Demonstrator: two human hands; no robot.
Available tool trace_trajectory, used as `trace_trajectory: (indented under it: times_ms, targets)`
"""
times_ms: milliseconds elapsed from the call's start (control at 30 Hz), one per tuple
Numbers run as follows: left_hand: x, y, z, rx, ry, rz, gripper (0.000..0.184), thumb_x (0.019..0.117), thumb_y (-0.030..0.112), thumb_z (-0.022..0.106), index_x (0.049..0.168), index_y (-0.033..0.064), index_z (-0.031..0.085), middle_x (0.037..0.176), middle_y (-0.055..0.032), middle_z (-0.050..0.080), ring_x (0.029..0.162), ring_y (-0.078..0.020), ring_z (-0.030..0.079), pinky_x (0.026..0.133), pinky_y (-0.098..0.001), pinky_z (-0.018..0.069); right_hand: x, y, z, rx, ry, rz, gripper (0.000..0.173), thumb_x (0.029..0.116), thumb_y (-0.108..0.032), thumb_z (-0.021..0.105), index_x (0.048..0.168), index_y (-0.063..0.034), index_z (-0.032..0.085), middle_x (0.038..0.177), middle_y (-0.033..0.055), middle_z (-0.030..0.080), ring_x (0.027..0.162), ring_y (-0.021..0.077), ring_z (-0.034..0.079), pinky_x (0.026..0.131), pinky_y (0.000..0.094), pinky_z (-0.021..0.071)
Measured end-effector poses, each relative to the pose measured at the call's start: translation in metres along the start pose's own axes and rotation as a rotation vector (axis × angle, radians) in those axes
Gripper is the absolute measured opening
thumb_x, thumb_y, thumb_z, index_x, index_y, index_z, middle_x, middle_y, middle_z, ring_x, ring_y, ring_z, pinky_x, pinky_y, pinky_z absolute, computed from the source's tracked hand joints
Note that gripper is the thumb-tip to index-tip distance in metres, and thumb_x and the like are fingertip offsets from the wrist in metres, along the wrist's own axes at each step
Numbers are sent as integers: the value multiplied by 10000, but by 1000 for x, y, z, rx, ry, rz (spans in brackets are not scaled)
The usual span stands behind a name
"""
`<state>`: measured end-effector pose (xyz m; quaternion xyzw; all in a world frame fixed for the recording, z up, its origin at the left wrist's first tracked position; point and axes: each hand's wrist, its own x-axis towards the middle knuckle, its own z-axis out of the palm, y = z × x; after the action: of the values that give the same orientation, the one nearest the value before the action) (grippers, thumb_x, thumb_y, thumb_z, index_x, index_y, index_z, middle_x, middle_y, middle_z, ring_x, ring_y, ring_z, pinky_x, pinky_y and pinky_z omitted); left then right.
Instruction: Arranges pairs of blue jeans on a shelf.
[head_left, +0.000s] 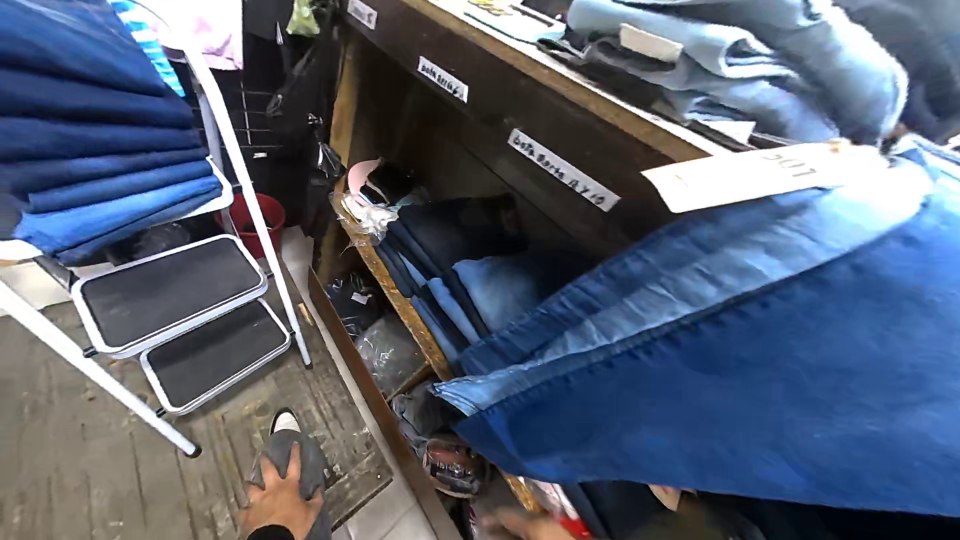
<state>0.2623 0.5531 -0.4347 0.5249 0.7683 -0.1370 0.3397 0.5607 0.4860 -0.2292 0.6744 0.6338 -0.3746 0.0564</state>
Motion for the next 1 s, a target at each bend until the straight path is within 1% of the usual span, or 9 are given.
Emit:
trace_trajectory:
  times_ms: [67,133,200,267,300,367,433,633,1000]
  targets:
    - [3,1,3,12,10,-5,1028,792,654,711,1634,398,180,1688,-248,101,1399,-558,374,1008,-705,422,55,-1,-24,-208,162,-246,308,1032,-337,559,1244,-173,710,1219,26,714,1139,166,673,1038,405,528]
    - [6,2,4,13,15,-11,1037,791,658,708,1638,384,177,1686,-247,113,1399,-557,374,1015,-709,412,106,-36,-78,-427,351,-302,347,1043,-394,510,1249,-184,693,1243,33,695,1168,198,654,1022,460,529]
    - [9,3,4,11,19,-19,1045,785,651,718,1639,371,184,1686,-242,121,1398,-553,378,1013,-703,420,126,-80,-141,-633,411,-142,395,1022,-395,570,1287,-121,673,1330,132,647,1253,327,601,1045,607,449]
    - [11,4,3,-3,22,-22,1043,785,643,726,1638,360,197,1683,-247,128,1410,-557,362,1016,-714,410,141,-90,-169,-708,241,164,554,1005,-444,609,1385,-42,599,1496,250,492,1440,454,392,1157,734,195]
    - [12,4,2,-10,26,-24,1038,784,646,724,1636,360,204,1681,-249,135,1414,-555,358,1020,-718,403,153,-67,-158,-730,232,258,597,953,-491,660,1321,-21,648,1403,279,567,1370,490,457,1138,759,188]
    - [17,4,0,-5,33,-28,1030,786,666,703,1635,360,207,1677,-248,153,1409,-541,372,1017,-708,409,165,-8,-115,-791,181,397,675,831,-627,680,1149,-33,716,1175,258,691,1156,498,616,985,777,380]
    - [20,4,-1,-5,30,-25,1022,794,668,694,1636,349,211,1671,-256,163,1405,-536,378,1021,-700,406,137,8,-90,-780,-4,448,744,823,-660,654,1187,-11,676,1167,271,681,1120,511,628,912,747,455]
    - [30,13,-7,31,27,-11,1001,807,663,676,1635,334,219,1661,-253,198,1405,-520,390,1018,-688,426,54,16,-71,-813,-289,437,597,881,-560,680,1103,-5,703,1140,254,698,1092,483,659,869,704,501]
    - [42,22,-2,56,-1,5,1006,806,653,684,1636,322,222,1667,-251,180,1397,-528,392,1026,-688,418,45,31,-67,-878,-241,524,504,903,-522,654,1046,-46,731,1089,208,728,1048,430,694,836,651,533]
